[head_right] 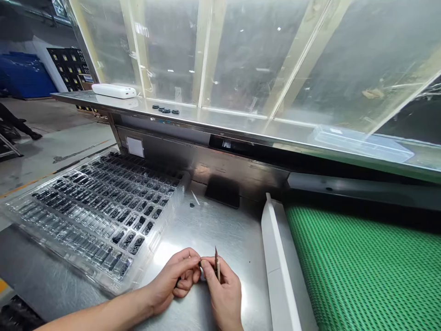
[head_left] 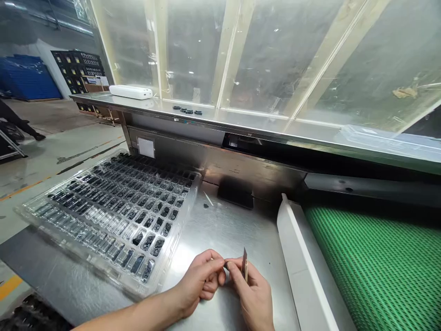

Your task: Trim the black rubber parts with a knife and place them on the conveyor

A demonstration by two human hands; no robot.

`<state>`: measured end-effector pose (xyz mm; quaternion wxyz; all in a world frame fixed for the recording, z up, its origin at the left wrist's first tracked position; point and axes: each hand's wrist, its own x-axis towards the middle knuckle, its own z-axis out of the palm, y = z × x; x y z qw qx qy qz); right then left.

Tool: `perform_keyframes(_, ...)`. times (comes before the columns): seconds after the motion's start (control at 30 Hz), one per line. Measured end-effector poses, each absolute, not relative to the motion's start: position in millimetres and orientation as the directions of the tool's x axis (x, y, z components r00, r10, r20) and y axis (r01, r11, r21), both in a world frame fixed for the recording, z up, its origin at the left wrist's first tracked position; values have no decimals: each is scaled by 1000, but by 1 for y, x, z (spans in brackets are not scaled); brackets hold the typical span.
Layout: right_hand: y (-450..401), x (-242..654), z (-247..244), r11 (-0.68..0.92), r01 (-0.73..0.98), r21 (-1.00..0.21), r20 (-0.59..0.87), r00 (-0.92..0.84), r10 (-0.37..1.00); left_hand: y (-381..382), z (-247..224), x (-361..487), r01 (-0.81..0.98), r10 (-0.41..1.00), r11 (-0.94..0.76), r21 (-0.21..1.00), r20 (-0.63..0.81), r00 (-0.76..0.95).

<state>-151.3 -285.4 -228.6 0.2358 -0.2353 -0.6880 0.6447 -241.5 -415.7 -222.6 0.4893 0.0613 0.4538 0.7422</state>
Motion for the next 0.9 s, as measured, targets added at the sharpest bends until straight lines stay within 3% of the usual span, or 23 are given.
perform_keyframes(0.23,-277,-157,-241,144,-20,-989,85,-883,462,-417,-229,-243,-607,794,-99,789,-305,-526)
perform_keyframes(0.33,-276,-158,-245,205,-34,-978,133,-859,494,-420,-235,-245,-586,796,-93,805,-294,-530)
perform_keyframes(0.5,-281,-159,-242,156,-71,-985,147,-821,552,-422,-240,-249,-597,771,-123,793,-302,-560)
perform_keyframes(0.67,-282,-161,-231,216,-136,-967,232,-819,524,-424,-242,-252,-596,750,-112,795,-326,-576)
perform_keyframes(0.9,-285,-159,-215,183,-236,-954,293,-858,422,-427,-228,-253,-598,753,-59,799,-358,-553)
